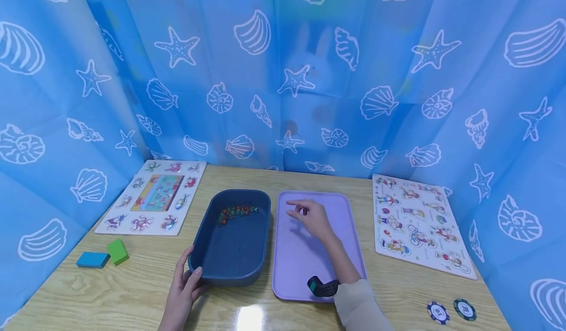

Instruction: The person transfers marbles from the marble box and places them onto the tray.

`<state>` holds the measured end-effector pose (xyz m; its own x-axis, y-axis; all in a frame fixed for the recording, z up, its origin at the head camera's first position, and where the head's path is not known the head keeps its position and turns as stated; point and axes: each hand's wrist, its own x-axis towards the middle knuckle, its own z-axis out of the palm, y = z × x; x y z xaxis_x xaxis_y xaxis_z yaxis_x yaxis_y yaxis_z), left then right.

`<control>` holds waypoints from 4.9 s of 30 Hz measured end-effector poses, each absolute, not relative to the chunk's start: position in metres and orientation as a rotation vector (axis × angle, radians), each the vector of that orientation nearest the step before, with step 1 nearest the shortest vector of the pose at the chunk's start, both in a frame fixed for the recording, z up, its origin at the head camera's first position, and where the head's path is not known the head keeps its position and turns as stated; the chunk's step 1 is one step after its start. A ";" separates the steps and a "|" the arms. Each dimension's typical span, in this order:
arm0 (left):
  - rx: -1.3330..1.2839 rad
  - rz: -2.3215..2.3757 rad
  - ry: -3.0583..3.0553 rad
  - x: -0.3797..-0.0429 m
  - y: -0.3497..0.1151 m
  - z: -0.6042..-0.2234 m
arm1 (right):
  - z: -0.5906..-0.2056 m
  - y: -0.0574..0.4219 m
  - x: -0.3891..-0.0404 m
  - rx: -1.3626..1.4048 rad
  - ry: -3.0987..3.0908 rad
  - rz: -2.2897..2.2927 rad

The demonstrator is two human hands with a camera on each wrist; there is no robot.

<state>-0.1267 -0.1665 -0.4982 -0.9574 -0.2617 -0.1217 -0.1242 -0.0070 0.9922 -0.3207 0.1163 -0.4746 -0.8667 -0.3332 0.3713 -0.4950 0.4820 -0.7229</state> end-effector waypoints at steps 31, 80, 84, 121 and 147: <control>0.341 -2.120 -2.111 -0.124 -0.167 -0.499 | -0.428 -0.048 -0.353 1.606 -2.865 0.974; 0.338 -2.129 -2.092 -0.126 -0.168 -0.501 | -0.398 -0.002 -0.335 1.501 -2.707 1.214; 0.353 -2.124 -2.096 -0.126 -0.167 -0.502 | -0.394 0.031 -0.323 1.383 -2.668 1.226; 0.383 -2.095 -2.125 -0.126 -0.166 -0.501 | -0.506 0.146 -0.312 0.761 -2.760 1.235; 0.400 -2.102 -2.137 -0.125 -0.167 -0.499 | -0.413 0.073 -0.319 1.081 -2.642 1.258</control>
<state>-0.1253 -0.1673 -0.4993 -0.9581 -0.2681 -0.1004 -0.1048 0.0021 0.9945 -0.3192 0.0734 -0.4130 -0.7597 -0.5781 0.2977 -0.5956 0.4347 -0.6755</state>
